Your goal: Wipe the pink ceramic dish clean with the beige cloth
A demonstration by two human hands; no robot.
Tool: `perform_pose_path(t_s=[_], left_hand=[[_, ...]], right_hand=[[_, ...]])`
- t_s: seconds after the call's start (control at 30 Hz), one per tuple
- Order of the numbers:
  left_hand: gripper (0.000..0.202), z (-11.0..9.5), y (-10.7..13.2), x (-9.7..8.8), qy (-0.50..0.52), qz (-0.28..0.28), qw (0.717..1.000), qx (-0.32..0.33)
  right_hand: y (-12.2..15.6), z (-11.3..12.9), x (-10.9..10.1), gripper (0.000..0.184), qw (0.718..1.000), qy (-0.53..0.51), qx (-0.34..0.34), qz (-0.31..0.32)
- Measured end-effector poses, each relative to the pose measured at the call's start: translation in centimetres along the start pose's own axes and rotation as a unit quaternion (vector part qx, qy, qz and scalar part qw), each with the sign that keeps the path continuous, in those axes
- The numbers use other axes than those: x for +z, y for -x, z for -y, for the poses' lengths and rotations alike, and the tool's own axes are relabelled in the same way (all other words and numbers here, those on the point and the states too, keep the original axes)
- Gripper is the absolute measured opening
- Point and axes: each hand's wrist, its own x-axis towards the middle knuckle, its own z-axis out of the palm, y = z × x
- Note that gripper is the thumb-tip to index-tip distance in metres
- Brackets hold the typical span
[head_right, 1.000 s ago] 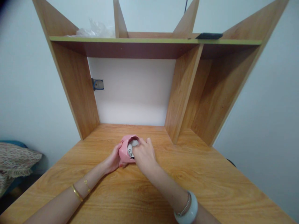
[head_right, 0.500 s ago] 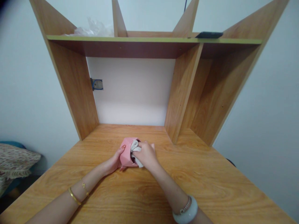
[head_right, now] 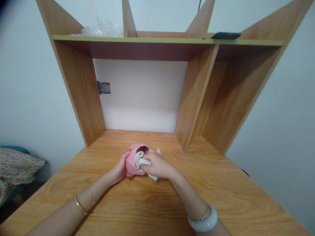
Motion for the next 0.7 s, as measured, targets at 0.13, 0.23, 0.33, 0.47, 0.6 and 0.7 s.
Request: perform_pose_path(t_s=[0.13, 0.23, 0.33, 0.47, 0.6, 0.7], left_hand=[[0.07, 0.1, -0.1, -0.3, 0.01, 0.001, 1.0, -0.019], [0.071, 0.1, -0.3, -0.6, 0.02, 0.006, 1.0, -0.021], [0.076, 0.2, -0.5, -0.9, 0.033, 0.019, 0.999, -0.023], [0.083, 0.4, -0.4, -1.4, 0.062, 0.056, 0.996, -0.029], [0.078, 0.8, -0.2, -1.9, 0.072, 0.098, 0.993, -0.002], [0.067, 0.9, -0.1, -2.1, 0.042, 0.122, 0.991, 0.029]], right_hand=[[0.7, 0.1, -0.8, 0.018, 0.998, 0.008, -0.006, 0.059], [0.9, 0.5, -0.5, 0.029, 0.998, 0.022, 0.013, 0.049], [0.7, 0.9, 0.6, 0.032, 0.998, 0.052, 0.012, -0.027], [0.2, 0.6, 2.1, 0.013, 0.992, 0.059, -0.005, -0.111], [0.2, 0.0, 2.6, 0.014, 0.988, 0.023, 0.02, -0.15], [0.2, -0.4, 2.1, 0.018, 0.981, -0.037, 0.056, -0.181]])
